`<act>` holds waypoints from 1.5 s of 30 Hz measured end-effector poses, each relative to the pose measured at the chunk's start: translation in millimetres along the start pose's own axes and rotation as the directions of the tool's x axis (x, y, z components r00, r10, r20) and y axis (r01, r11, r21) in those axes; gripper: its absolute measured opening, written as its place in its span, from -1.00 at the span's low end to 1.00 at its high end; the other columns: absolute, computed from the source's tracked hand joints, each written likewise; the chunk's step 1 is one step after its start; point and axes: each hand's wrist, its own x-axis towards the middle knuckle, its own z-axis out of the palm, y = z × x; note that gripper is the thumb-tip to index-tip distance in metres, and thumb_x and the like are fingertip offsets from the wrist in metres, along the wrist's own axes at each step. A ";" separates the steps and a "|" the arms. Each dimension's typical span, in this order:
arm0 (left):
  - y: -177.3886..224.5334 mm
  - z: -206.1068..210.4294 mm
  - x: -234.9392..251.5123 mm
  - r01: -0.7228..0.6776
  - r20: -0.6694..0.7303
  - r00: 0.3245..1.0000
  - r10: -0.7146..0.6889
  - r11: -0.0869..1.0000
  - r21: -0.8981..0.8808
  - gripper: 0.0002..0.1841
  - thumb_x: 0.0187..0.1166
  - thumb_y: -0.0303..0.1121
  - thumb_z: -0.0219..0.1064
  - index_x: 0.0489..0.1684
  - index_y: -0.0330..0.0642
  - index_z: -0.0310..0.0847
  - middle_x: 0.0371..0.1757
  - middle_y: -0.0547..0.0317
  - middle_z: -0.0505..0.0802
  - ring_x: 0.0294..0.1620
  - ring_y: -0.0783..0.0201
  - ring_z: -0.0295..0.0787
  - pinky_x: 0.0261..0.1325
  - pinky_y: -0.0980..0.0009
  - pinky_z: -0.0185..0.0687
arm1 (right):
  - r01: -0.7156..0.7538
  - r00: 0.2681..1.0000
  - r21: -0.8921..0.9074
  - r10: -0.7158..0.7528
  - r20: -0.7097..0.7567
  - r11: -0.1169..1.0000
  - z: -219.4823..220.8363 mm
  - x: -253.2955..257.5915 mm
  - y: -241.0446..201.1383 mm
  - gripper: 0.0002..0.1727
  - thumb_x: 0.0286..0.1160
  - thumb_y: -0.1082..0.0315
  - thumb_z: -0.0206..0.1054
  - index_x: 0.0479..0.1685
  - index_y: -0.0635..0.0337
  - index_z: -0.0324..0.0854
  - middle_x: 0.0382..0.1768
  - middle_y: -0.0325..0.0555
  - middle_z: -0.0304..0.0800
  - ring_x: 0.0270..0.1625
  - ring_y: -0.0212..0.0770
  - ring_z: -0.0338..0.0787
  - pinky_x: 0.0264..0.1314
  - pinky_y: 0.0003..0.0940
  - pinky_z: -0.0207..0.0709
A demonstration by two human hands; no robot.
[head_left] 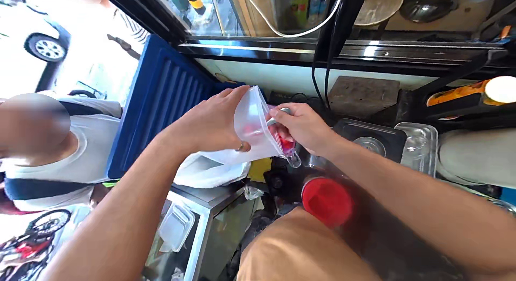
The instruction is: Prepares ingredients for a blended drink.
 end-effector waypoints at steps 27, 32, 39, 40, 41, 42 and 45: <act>-58.2 57.2 -79.6 -0.134 -0.350 0.931 0.105 0.989 -0.061 0.42 -0.32 0.26 0.79 0.88 0.41 -0.03 0.47 -0.04 0.62 0.04 -0.13 0.78 -0.12 -0.28 0.75 | 0.257 0.953 -0.409 -0.300 -0.043 0.875 14.6 -68.7 -58.1 -0.74 0.83 0.28 0.08 0.17 0.14 0.65 -0.26 -0.17 0.88 -0.45 -0.33 0.77 -0.45 -0.39 0.68; -109.0 165.1 -148.0 -0.393 -0.698 0.715 0.043 0.851 -0.350 0.22 -0.26 0.06 0.86 0.58 -0.10 0.18 0.55 -0.15 0.55 0.55 0.03 0.57 0.48 -0.04 0.61 | 0.504 0.824 -0.788 -0.469 0.317 0.353 124.1 -57.5 -53.7 -0.71 0.67 0.06 0.31 0.16 -0.06 0.79 0.11 -0.23 0.79 0.24 -0.13 0.68 0.29 -0.03 0.54; -168.9 331.3 -312.7 -0.464 -0.823 0.440 -0.361 0.693 -0.552 0.19 -0.17 -0.01 0.88 0.65 0.13 0.16 0.56 -0.08 0.57 0.60 0.03 0.52 0.62 -0.01 0.53 | 0.394 0.918 -0.660 -0.306 0.252 0.639 241.1 2.7 8.7 -0.53 0.71 0.25 0.24 0.53 0.19 0.41 0.21 0.09 0.71 0.13 -0.08 0.79 0.13 -0.06 0.74; -174.4 353.2 -340.0 -0.438 -0.807 0.419 -0.416 0.686 -0.581 0.19 -0.17 -0.02 0.88 0.65 0.20 0.14 0.59 -0.05 0.53 0.62 0.04 0.49 0.63 -0.01 0.52 | 0.375 0.922 -0.701 -0.169 0.347 0.606 269.8 9.9 41.0 -0.48 0.61 0.26 0.35 0.52 0.20 0.45 0.30 0.16 0.68 0.24 0.04 0.76 0.22 0.06 0.72; -179.2 373.5 -364.5 -0.416 -0.787 0.401 -0.468 0.672 -0.612 0.20 -0.17 -0.05 0.89 0.65 0.26 0.13 0.62 -0.03 0.51 0.63 0.04 0.49 0.63 -0.02 0.53 | 0.399 0.889 -0.740 -0.033 0.456 0.542 298.1 13.6 69.7 -0.43 0.52 0.22 0.45 0.52 0.18 0.52 0.43 0.20 0.60 0.42 0.12 0.67 0.40 0.17 0.61; -183.9 392.2 -387.5 -0.393 -0.766 0.389 -0.513 0.659 -0.641 0.20 -0.18 -0.07 0.90 0.66 0.30 0.13 0.64 -0.01 0.49 0.64 0.04 0.48 0.63 -0.02 0.53 | 0.475 0.825 -0.756 0.071 0.561 0.450 324.8 16.9 95.5 -0.34 0.41 0.12 0.55 0.53 0.11 0.56 0.57 0.19 0.49 0.62 0.17 0.49 0.60 0.25 0.43; -200.5 438.0 -448.1 -0.319 -0.724 0.367 -0.584 0.653 -0.687 0.18 -0.18 -0.09 0.89 0.63 0.32 0.13 0.68 -0.01 0.44 0.67 0.01 0.43 0.64 -0.03 0.52 | 0.709 0.623 -0.670 0.250 0.741 0.221 393.6 26.5 148.6 -0.03 -0.09 -0.28 0.74 0.49 -0.07 0.61 0.79 0.20 0.18 0.86 0.25 0.07 0.78 0.41 0.01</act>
